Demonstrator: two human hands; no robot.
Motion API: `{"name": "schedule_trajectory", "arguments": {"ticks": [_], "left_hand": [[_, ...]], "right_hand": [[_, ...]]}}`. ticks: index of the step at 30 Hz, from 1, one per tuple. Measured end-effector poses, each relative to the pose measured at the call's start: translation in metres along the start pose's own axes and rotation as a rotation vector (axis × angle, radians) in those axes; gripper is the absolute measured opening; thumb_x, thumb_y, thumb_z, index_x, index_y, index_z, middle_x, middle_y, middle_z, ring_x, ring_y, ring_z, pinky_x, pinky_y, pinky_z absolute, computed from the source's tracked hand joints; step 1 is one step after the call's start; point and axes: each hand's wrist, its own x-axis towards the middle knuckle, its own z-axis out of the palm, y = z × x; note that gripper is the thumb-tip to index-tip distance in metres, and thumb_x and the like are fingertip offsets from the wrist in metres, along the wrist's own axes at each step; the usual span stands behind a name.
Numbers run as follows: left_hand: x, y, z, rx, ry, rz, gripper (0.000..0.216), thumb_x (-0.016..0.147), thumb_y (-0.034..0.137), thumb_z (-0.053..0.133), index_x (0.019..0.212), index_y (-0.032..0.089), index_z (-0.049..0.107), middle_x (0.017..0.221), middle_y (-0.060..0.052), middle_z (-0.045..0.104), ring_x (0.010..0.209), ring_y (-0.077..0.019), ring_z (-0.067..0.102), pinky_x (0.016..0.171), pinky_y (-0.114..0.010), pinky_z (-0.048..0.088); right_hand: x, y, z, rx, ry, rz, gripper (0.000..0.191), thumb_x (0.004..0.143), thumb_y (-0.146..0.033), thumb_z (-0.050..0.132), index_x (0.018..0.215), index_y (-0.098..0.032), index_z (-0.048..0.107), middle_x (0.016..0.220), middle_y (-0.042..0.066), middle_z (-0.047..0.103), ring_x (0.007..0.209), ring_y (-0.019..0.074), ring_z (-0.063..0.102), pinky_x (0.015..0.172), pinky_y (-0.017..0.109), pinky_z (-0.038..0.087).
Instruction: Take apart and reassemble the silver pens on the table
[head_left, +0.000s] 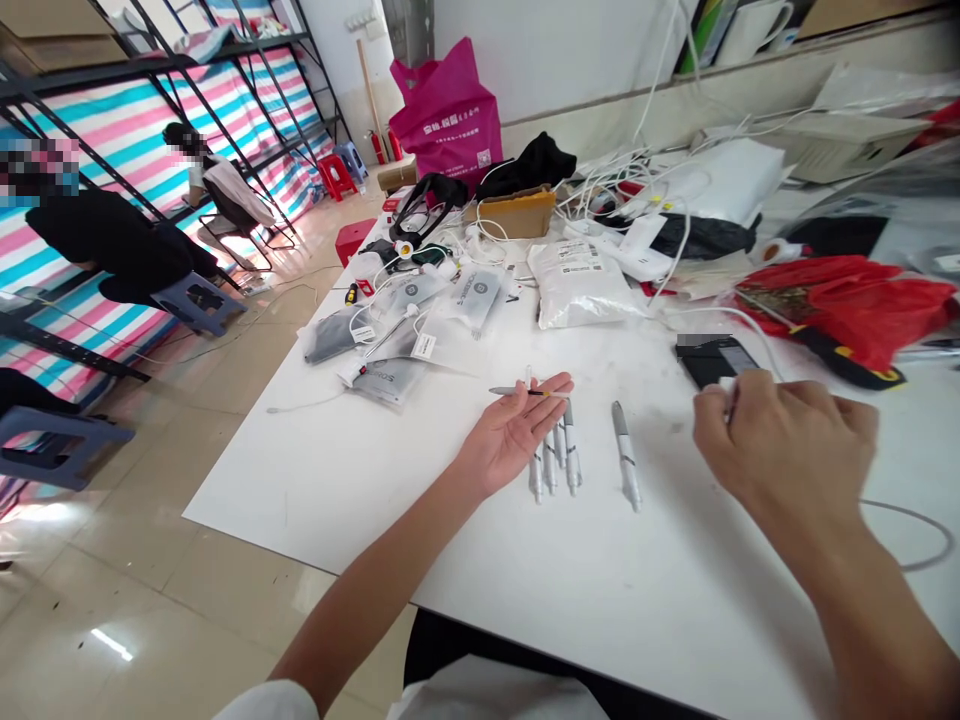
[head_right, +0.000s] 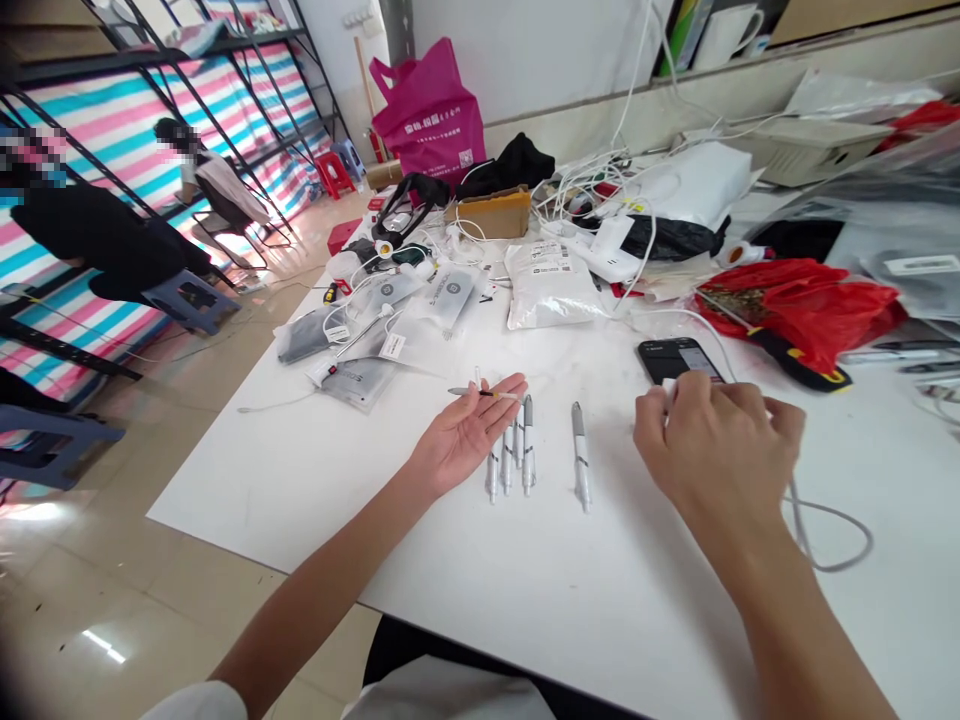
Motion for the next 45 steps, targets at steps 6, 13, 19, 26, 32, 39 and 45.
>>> {"name": "schedule_trajectory", "arguments": {"ticks": [6,13,19,26,32,39,45], "left_hand": [[0.002,0.003,-0.004,-0.004,-0.004,0.018,0.019,0.101,0.027,0.061,0.098,0.016,0.076,0.146,-0.012,0.064,0.148,-0.0258,0.048,0.127,-0.038,0.035],[0.000,0.004,-0.001,-0.046,0.010,0.007,0.019,0.101,0.027,0.060,0.096,0.017,0.075,0.143,-0.013,0.066,0.146,-0.0255,0.051,0.126,-0.039,0.036],[-0.001,-0.001,0.002,-0.020,-0.023,-0.028,0.021,0.102,0.029,0.058,0.096,0.017,0.074,0.141,-0.014,0.066,0.149,-0.0261,0.048,0.126,-0.039,0.033],[-0.004,-0.010,0.007,0.064,-0.043,-0.146,0.020,0.098,0.038,0.065,0.097,0.020,0.075,0.134,-0.013,0.069,0.137,-0.0256,0.058,0.104,-0.032,0.047],[-0.005,-0.011,0.011,0.018,-0.079,-0.204,0.016,0.097,0.037,0.068,0.093,0.021,0.072,0.109,-0.008,0.073,0.094,-0.0161,0.068,0.084,-0.028,0.049],[-0.007,-0.012,0.011,0.032,-0.017,-0.221,0.018,0.097,0.038,0.067,0.092,0.021,0.070,0.087,-0.002,0.067,0.074,-0.0124,0.060,0.081,-0.028,0.047],[-0.006,-0.010,0.012,0.060,-0.064,-0.192,0.018,0.098,0.038,0.065,0.094,0.021,0.070,0.104,-0.007,0.073,0.097,-0.0185,0.070,0.094,-0.032,0.048]], "right_hand": [[-0.005,-0.014,-0.011,0.132,0.064,-0.124,0.024,0.099,-0.032,0.043,0.081,-0.021,0.054,0.063,0.009,0.061,0.079,0.0283,0.064,0.072,0.038,0.034],[-0.014,-0.037,-0.011,0.603,0.199,-0.220,0.016,0.101,-0.035,0.055,0.100,-0.019,0.058,0.082,0.008,0.069,0.077,0.0245,0.064,0.077,0.038,0.044],[-0.031,-0.062,-0.027,0.992,0.269,-0.286,0.016,0.096,-0.022,0.069,0.111,-0.024,0.065,0.099,0.004,0.077,0.083,0.0195,0.071,0.075,0.033,0.056],[-0.040,-0.074,-0.028,1.178,0.358,-0.422,0.044,0.088,-0.006,0.075,0.125,-0.027,0.065,0.111,0.005,0.078,0.098,0.0211,0.077,0.083,0.036,0.065],[-0.040,-0.076,-0.033,1.126,0.381,-0.405,0.044,0.090,-0.007,0.073,0.128,-0.029,0.066,0.111,0.005,0.079,0.099,0.0221,0.078,0.082,0.037,0.067],[-0.040,-0.076,-0.036,1.101,0.383,-0.416,0.046,0.090,-0.005,0.074,0.128,-0.028,0.065,0.109,0.005,0.079,0.098,0.0210,0.077,0.081,0.036,0.066],[-0.037,-0.076,-0.037,1.156,0.419,-0.426,0.040,0.090,-0.007,0.073,0.124,-0.028,0.066,0.105,0.005,0.078,0.094,0.0222,0.075,0.078,0.038,0.063]]}}
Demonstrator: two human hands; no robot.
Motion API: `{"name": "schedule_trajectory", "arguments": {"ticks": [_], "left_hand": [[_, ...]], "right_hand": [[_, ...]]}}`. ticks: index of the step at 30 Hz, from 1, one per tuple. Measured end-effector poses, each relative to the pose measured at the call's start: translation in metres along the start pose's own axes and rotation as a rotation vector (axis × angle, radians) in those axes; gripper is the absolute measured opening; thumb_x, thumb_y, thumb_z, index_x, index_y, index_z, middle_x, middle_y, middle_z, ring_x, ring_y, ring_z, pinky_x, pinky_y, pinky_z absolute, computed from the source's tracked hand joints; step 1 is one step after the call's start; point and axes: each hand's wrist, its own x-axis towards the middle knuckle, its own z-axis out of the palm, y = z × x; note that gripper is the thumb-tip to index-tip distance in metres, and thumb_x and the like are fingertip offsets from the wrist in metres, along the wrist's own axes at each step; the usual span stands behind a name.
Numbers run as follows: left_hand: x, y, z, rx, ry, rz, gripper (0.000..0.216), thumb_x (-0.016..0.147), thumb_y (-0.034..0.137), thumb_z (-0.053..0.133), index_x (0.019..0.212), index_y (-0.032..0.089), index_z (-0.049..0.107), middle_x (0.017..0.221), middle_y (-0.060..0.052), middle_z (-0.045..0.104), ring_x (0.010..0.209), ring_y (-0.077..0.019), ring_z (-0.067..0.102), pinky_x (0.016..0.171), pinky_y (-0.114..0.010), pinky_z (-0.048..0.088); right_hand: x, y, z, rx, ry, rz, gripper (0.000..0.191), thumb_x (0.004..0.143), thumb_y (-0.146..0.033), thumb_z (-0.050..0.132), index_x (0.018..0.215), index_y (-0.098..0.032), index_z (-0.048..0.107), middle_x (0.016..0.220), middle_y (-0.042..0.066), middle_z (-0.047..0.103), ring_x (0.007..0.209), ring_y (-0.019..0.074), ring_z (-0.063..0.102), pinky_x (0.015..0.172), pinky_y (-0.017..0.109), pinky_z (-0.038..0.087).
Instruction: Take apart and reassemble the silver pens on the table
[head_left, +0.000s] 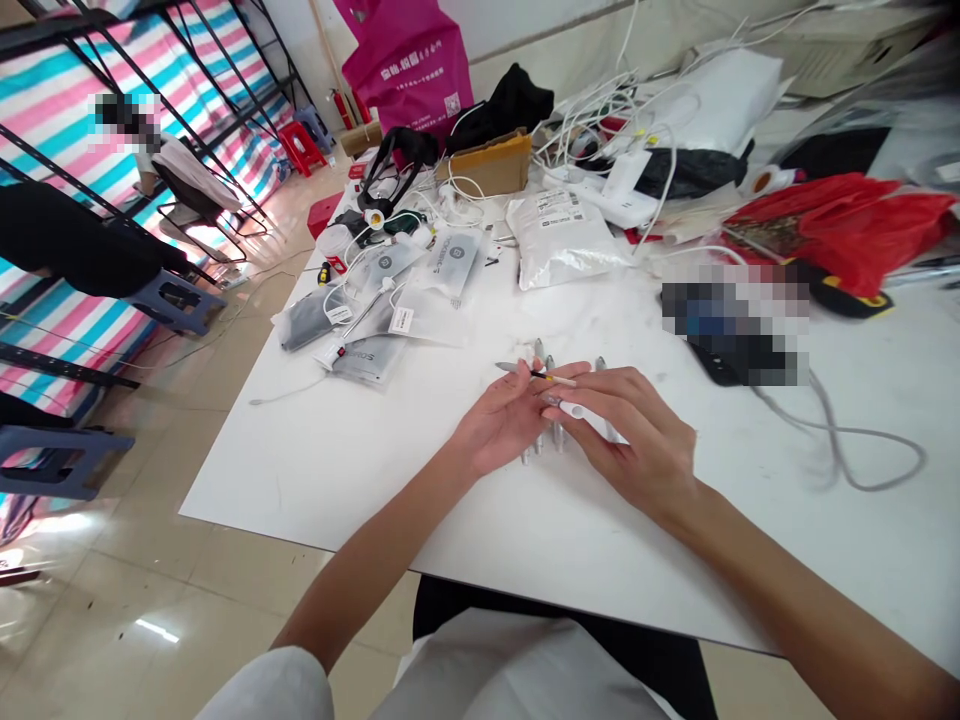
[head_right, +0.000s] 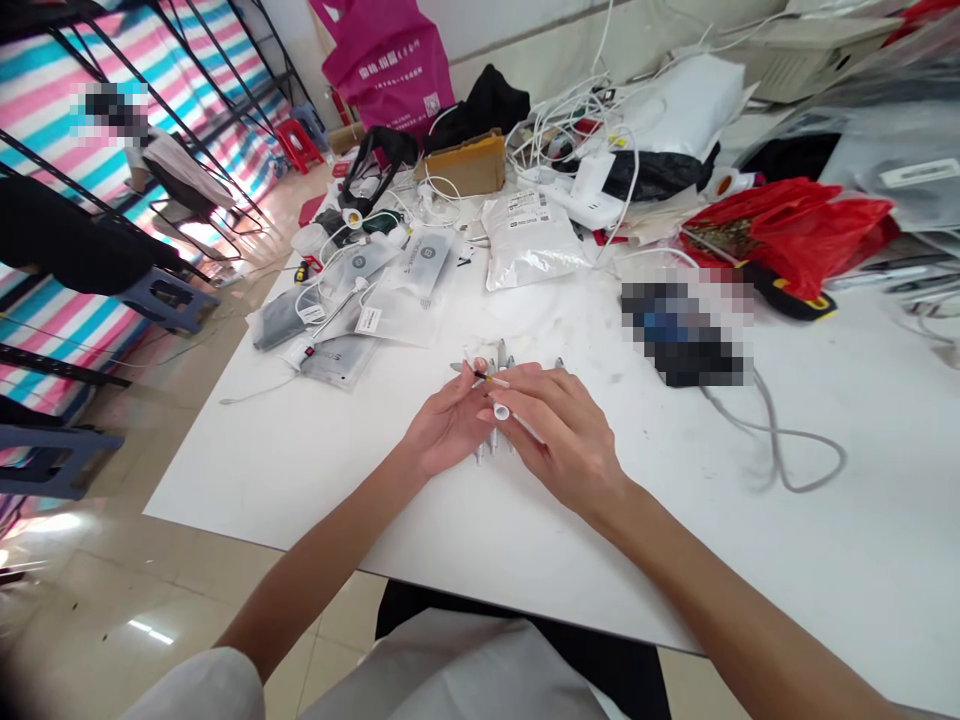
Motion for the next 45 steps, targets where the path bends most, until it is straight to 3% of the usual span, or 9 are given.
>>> {"name": "schedule_trajectory", "arguments": {"ticks": [3,5,9,14,24,31,40,45], "left_hand": [[0.000,0.005,0.001,-0.010,0.026,0.062,0.016,0.098,0.035,0.065,0.093,0.021,0.070,0.129,-0.011,0.070,0.131,-0.0258,0.062,0.110,-0.036,0.044],[0.001,0.007,0.001,-0.036,0.052,0.092,0.015,0.098,0.033,0.064,0.093,0.021,0.069,0.137,-0.011,0.068,0.142,-0.0269,0.055,0.116,-0.037,0.040],[0.001,0.009,0.000,-0.049,0.014,0.116,0.016,0.101,0.034,0.060,0.097,0.022,0.068,0.141,-0.010,0.066,0.146,-0.0260,0.051,0.117,-0.036,0.039],[0.001,0.004,0.002,-0.057,0.026,0.075,0.015,0.100,0.034,0.063,0.094,0.022,0.067,0.144,-0.009,0.064,0.147,-0.0278,0.050,0.120,-0.040,0.038],[-0.002,-0.005,0.005,-0.069,-0.016,-0.018,0.018,0.100,0.037,0.062,0.093,0.022,0.069,0.127,-0.010,0.070,0.129,-0.0264,0.063,0.113,-0.042,0.044],[-0.002,-0.010,0.000,-0.019,0.012,-0.084,0.021,0.099,0.043,0.062,0.093,0.024,0.069,0.091,-0.004,0.071,0.105,-0.0216,0.069,0.106,-0.038,0.046],[-0.002,-0.012,-0.006,-0.027,-0.059,-0.116,0.019,0.098,0.043,0.064,0.095,0.025,0.069,0.085,-0.002,0.071,0.087,-0.0176,0.067,0.094,-0.033,0.045],[-0.002,-0.011,-0.006,-0.001,-0.029,-0.133,0.020,0.098,0.044,0.063,0.093,0.025,0.069,0.087,-0.003,0.072,0.085,-0.0186,0.067,0.099,-0.037,0.044]], "right_hand": [[0.003,-0.001,-0.004,-0.026,-0.017,0.074,0.034,0.095,-0.012,0.068,0.125,-0.028,0.066,0.097,0.004,0.075,0.086,0.0203,0.073,0.071,0.035,0.060],[0.004,-0.001,-0.007,-0.047,-0.035,0.129,0.033,0.097,-0.015,0.066,0.127,-0.028,0.066,0.093,0.004,0.072,0.080,0.0183,0.070,0.066,0.032,0.057],[0.006,-0.001,-0.010,-0.029,-0.064,0.188,0.027,0.097,-0.017,0.068,0.122,-0.027,0.068,0.088,0.002,0.069,0.068,0.0134,0.063,0.058,0.027,0.050],[0.007,0.000,-0.010,-0.031,-0.061,0.212,0.005,0.095,-0.021,0.072,0.098,-0.025,0.072,0.077,-0.001,0.068,0.055,0.0107,0.055,0.053,0.027,0.046],[-0.001,-0.004,-0.004,-0.044,-0.009,0.185,0.009,0.091,-0.027,0.078,0.100,-0.029,0.076,0.088,0.000,0.076,0.066,0.0147,0.067,0.059,0.030,0.056],[-0.007,-0.003,-0.002,-0.033,0.009,0.197,0.014,0.089,-0.030,0.080,0.102,-0.031,0.076,0.094,0.001,0.079,0.081,0.0200,0.075,0.069,0.034,0.063],[-0.006,-0.001,-0.001,-0.035,0.039,0.147,0.011,0.088,-0.029,0.081,0.096,-0.029,0.075,0.087,0.001,0.080,0.074,0.0203,0.076,0.063,0.034,0.063],[-0.008,-0.002,-0.002,-0.018,0.026,0.172,0.011,0.087,-0.030,0.082,0.095,-0.030,0.075,0.088,0.001,0.080,0.076,0.0205,0.076,0.064,0.034,0.063]]}}
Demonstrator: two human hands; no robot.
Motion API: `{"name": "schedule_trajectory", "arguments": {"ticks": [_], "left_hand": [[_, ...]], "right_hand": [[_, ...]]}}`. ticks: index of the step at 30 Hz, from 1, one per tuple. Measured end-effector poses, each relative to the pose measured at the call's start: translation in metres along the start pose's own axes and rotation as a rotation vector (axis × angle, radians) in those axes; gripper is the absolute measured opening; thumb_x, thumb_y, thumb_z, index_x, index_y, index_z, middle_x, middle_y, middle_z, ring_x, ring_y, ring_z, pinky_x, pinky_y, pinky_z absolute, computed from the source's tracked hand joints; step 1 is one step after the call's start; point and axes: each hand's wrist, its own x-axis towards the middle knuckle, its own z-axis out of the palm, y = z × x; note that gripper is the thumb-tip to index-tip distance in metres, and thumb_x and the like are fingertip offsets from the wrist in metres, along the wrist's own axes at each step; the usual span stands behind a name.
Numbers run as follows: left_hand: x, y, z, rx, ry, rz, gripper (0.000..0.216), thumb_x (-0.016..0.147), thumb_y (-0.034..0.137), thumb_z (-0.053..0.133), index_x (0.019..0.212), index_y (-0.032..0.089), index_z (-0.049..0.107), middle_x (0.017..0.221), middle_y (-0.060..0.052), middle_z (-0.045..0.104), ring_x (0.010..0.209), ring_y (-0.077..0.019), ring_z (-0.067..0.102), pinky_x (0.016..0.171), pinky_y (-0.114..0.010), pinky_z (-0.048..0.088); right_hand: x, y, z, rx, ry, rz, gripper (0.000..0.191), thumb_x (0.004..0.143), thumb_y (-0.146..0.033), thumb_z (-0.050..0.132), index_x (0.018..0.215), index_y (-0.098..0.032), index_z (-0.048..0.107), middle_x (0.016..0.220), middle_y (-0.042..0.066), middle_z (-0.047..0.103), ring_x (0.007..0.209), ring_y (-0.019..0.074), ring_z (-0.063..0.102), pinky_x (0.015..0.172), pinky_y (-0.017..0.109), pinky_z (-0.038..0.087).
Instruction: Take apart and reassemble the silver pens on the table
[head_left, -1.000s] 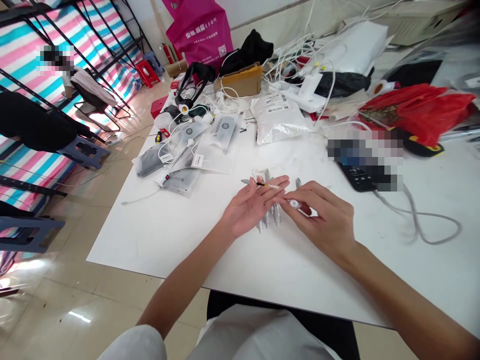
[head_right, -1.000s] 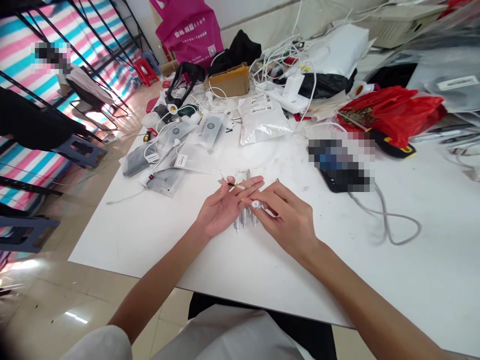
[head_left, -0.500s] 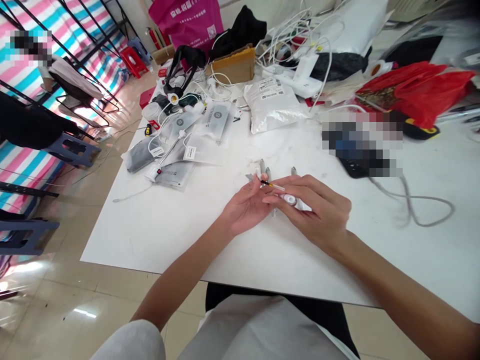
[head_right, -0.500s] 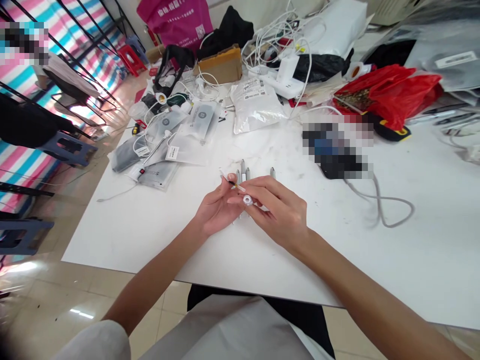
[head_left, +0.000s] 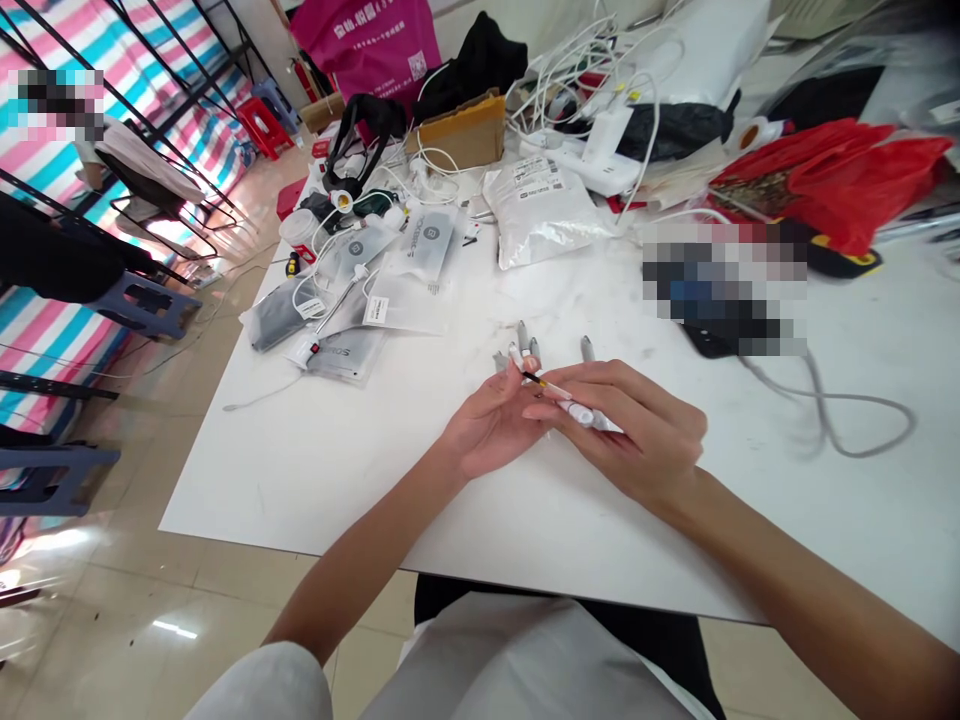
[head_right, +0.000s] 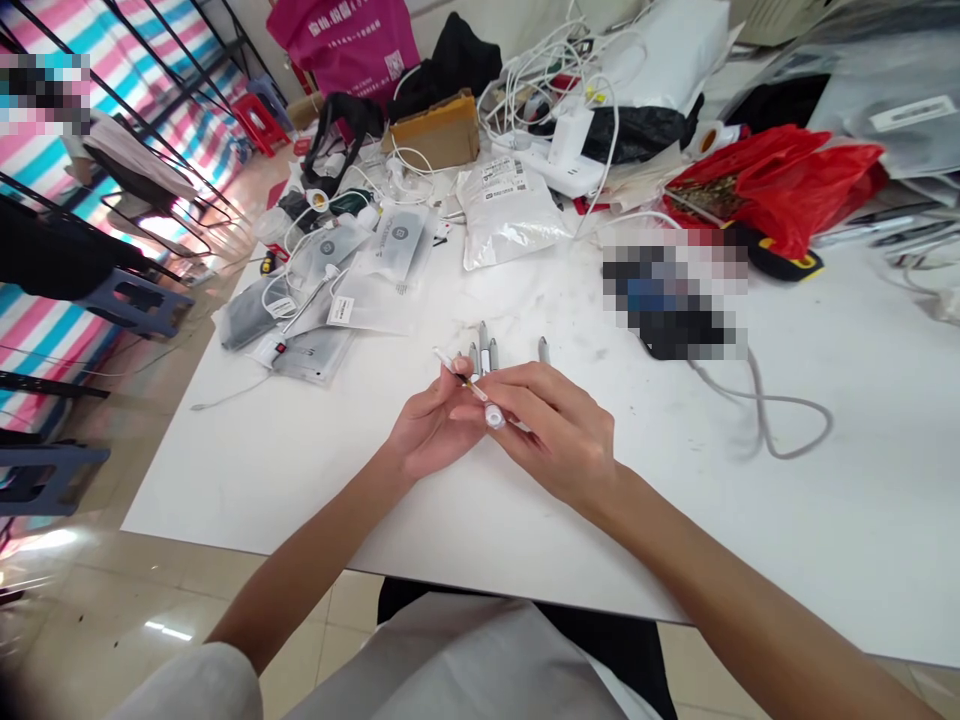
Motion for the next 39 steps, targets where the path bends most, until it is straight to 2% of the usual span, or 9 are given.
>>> {"name": "schedule_trajectory", "arguments": {"ticks": [6,10,14,18,22,26,33,37,39], "left_hand": [[-0.001,0.001,0.001,0.000,-0.065,0.012,0.019,0.095,0.044,0.069,0.094,0.025,0.069,0.092,-0.004,0.074,0.093,-0.0206,0.069,0.103,-0.040,0.045],[0.000,0.006,0.004,0.036,-0.038,0.091,0.020,0.095,0.044,0.069,0.097,0.024,0.071,0.121,-0.008,0.073,0.119,-0.0255,0.068,0.107,-0.040,0.046],[0.005,0.011,-0.001,0.118,0.067,0.236,0.022,0.097,0.040,0.068,0.096,0.019,0.074,0.140,-0.010,0.066,0.137,-0.0279,0.058,0.115,-0.040,0.041],[0.009,0.012,-0.012,0.116,0.210,0.296,0.021,0.095,0.038,0.071,0.098,0.018,0.075,0.128,-0.009,0.072,0.126,-0.0221,0.063,0.111,-0.036,0.044],[0.009,0.013,-0.013,0.114,0.235,0.319,0.020,0.092,0.037,0.076,0.096,0.018,0.075,0.116,-0.007,0.074,0.113,-0.0185,0.066,0.102,-0.032,0.046],[0.008,0.014,-0.008,0.197,0.241,0.332,0.022,0.091,0.038,0.077,0.095,0.017,0.076,0.104,-0.007,0.074,0.102,-0.0162,0.066,0.096,-0.032,0.046],[0.007,0.013,-0.008,0.551,0.275,0.382,0.033,0.086,0.044,0.079,0.102,0.015,0.078,0.094,-0.010,0.077,0.096,-0.0222,0.068,0.093,-0.038,0.046],[0.006,0.015,-0.009,0.602,0.266,0.391,0.034,0.086,0.045,0.078,0.103,0.016,0.078,0.094,-0.011,0.077,0.096,-0.0223,0.068,0.095,-0.040,0.046],[0.005,0.017,-0.010,0.599,0.278,0.401,0.034,0.086,0.045,0.078,0.103,0.016,0.078,0.095,-0.010,0.077,0.097,-0.0222,0.068,0.095,-0.040,0.046]], "right_hand": [[0.000,-0.001,0.002,0.063,0.018,-0.028,0.016,0.085,-0.030,0.084,0.099,-0.030,0.075,0.090,0.001,0.080,0.080,0.0219,0.077,0.066,0.035,0.064],[0.005,-0.004,-0.001,0.095,0.034,0.000,0.014,0.086,-0.033,0.084,0.097,-0.029,0.076,0.083,0.001,0.078,0.072,0.0207,0.075,0.062,0.034,0.062],[0.010,-0.004,-0.007,0.185,0.061,0.226,0.022,0.084,-0.031,0.085,0.105,-0.029,0.077,0.089,0.003,0.078,0.067,0.0181,0.072,0.060,0.033,0.061],[0.013,0.004,-0.007,0.330,0.160,0.497,0.022,0.086,-0.032,0.084,0.106,-0.026,0.076,0.095,0.003,0.076,0.078,0.0184,0.074,0.072,0.034,0.064],[0.014,0.015,-0.003,0.432,0.154,0.615,0.025,0.088,-0.037,0.081,0.108,-0.025,0.073,0.100,0.003,0.075,0.094,0.0214,0.075,0.084,0.037,0.063],[0.014,0.019,-0.005,0.369,0.055,0.571,0.024,0.095,-0.038,0.072,0.116,-0.027,0.073,0.110,0.005,0.073,0.098,0.0204,0.071,0.087,0.038,0.059],[0.017,0.018,-0.010,0.122,-0.142,0.338,0.021,0.101,-0.026,0.062,0.118,-0.029,0.074,0.107,0.005,0.073,0.091,0.0204,0.066,0.079,0.038,0.055],[0.018,0.019,-0.010,0.052,-0.167,0.255,0.021,0.101,-0.023,0.059,0.116,-0.027,0.074,0.107,0.007,0.072,0.095,0.0221,0.068,0.084,0.040,0.056],[0.018,0.020,-0.011,0.012,-0.156,0.282,0.021,0.101,-0.024,0.060,0.115,-0.027,0.074,0.109,0.007,0.072,0.092,0.0213,0.068,0.077,0.037,0.056]]}}
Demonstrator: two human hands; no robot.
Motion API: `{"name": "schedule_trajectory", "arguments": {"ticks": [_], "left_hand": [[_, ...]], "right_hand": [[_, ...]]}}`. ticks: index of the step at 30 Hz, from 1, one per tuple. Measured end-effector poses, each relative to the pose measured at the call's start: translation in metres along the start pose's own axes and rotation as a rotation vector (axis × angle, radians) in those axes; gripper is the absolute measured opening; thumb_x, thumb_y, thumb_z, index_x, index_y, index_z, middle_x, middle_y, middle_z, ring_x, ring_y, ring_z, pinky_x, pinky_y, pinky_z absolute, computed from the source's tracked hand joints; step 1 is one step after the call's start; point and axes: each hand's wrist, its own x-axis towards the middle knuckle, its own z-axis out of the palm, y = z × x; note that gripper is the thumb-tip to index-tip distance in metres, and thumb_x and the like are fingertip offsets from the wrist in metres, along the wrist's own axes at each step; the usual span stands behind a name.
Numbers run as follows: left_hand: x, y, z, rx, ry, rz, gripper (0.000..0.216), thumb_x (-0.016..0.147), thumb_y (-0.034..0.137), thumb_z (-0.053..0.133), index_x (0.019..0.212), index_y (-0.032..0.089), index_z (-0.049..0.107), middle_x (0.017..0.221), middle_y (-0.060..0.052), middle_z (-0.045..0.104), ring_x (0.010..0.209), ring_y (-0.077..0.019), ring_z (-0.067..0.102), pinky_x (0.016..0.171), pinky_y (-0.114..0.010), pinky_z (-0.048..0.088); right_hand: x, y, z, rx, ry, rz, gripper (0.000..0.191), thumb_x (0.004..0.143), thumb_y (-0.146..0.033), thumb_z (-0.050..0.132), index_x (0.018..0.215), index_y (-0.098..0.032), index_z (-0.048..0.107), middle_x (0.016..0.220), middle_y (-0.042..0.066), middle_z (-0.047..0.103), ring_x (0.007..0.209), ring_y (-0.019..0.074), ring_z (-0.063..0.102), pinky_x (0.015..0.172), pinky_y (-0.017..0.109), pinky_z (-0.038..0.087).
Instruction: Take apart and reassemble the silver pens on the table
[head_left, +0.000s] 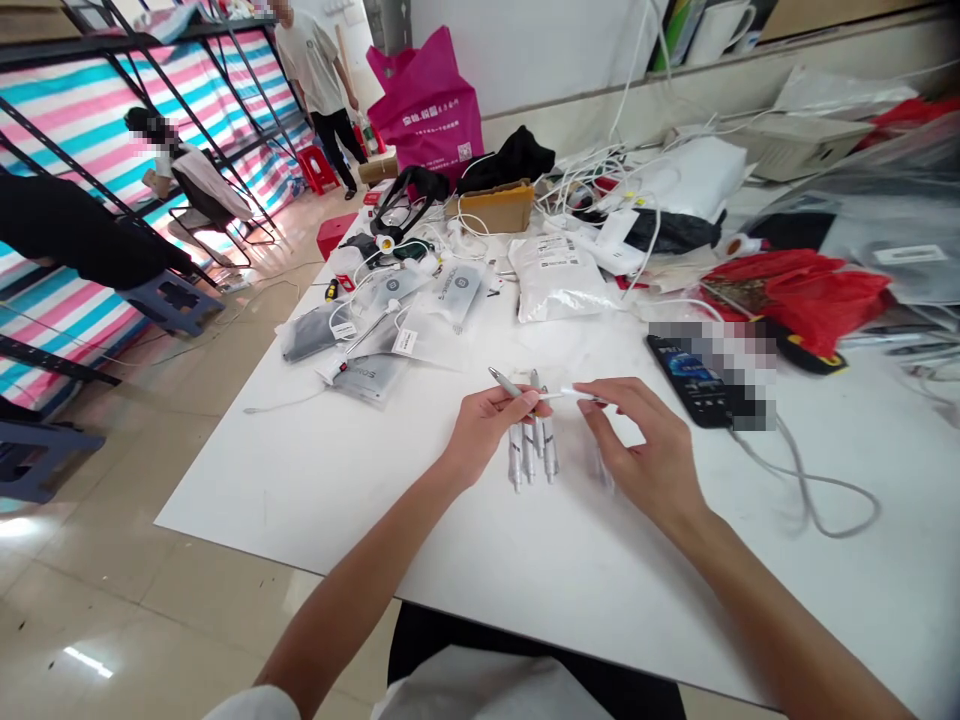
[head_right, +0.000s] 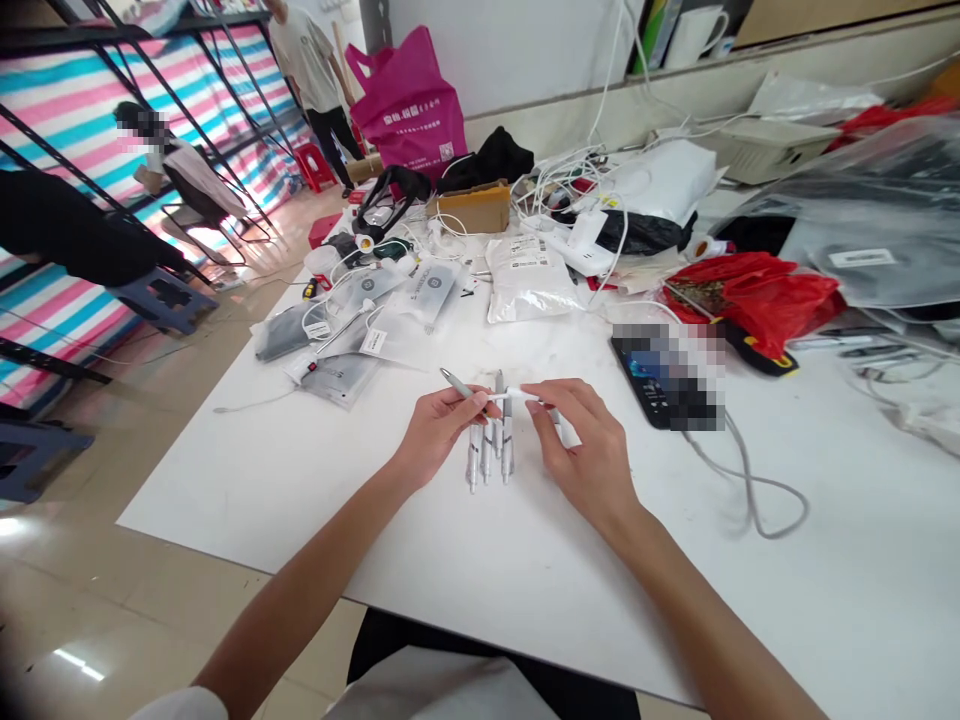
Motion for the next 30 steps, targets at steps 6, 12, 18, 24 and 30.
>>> {"name": "schedule_trajectory", "arguments": {"ticks": [6,12,18,24,30], "left_hand": [[-0.001,0.005,-0.001,0.100,0.038,0.006,0.034,0.085,0.046,0.079,0.102,0.016,0.078,0.094,-0.010,0.078,0.098,-0.0232,0.069,0.093,-0.039,0.046],[-0.002,0.009,0.001,0.160,0.034,0.009,0.033,0.085,0.046,0.078,0.098,0.016,0.078,0.092,-0.010,0.078,0.093,-0.0226,0.070,0.091,-0.038,0.047],[0.001,0.009,-0.001,0.132,0.074,0.023,0.031,0.085,0.044,0.079,0.099,0.016,0.079,0.092,-0.010,0.079,0.096,-0.0244,0.071,0.093,-0.039,0.047],[-0.002,0.006,-0.002,0.217,0.004,0.060,0.032,0.086,0.046,0.077,0.099,0.017,0.080,0.092,-0.010,0.078,0.097,-0.0265,0.073,0.095,-0.041,0.049],[-0.003,0.012,-0.003,0.221,-0.019,0.067,0.033,0.087,0.045,0.076,0.106,0.018,0.081,0.092,-0.009,0.078,0.097,-0.0240,0.070,0.096,-0.039,0.049]], "right_hand": [[0.000,0.002,0.000,-0.011,-0.001,-0.032,0.019,0.099,-0.024,0.062,0.113,-0.026,0.074,0.108,0.007,0.071,0.086,0.0203,0.069,0.078,0.038,0.057],[-0.001,0.005,0.005,-0.014,-0.015,-0.044,0.018,0.099,-0.023,0.063,0.113,-0.027,0.074,0.107,0.007,0.071,0.084,0.0196,0.068,0.080,0.040,0.057],[0.002,0.002,0.000,0.033,0.000,-0.039,0.016,0.097,-0.022,0.064,0.110,-0.026,0.073,0.105,0.006,0.071,0.084,0.0196,0.068,0.079,0.038,0.057],[-0.005,0.005,0.007,-0.002,-0.077,-0.068,0.016,0.099,-0.027,0.062,0.111,-0.027,0.071,0.104,0.006,0.072,0.092,0.0236,0.069,0.084,0.043,0.055],[-0.010,0.002,0.009,0.043,-0.253,0.057,0.023,0.104,-0.036,0.055,0.121,-0.029,0.069,0.103,0.005,0.076,0.087,0.0222,0.068,0.078,0.039,0.055]]}}
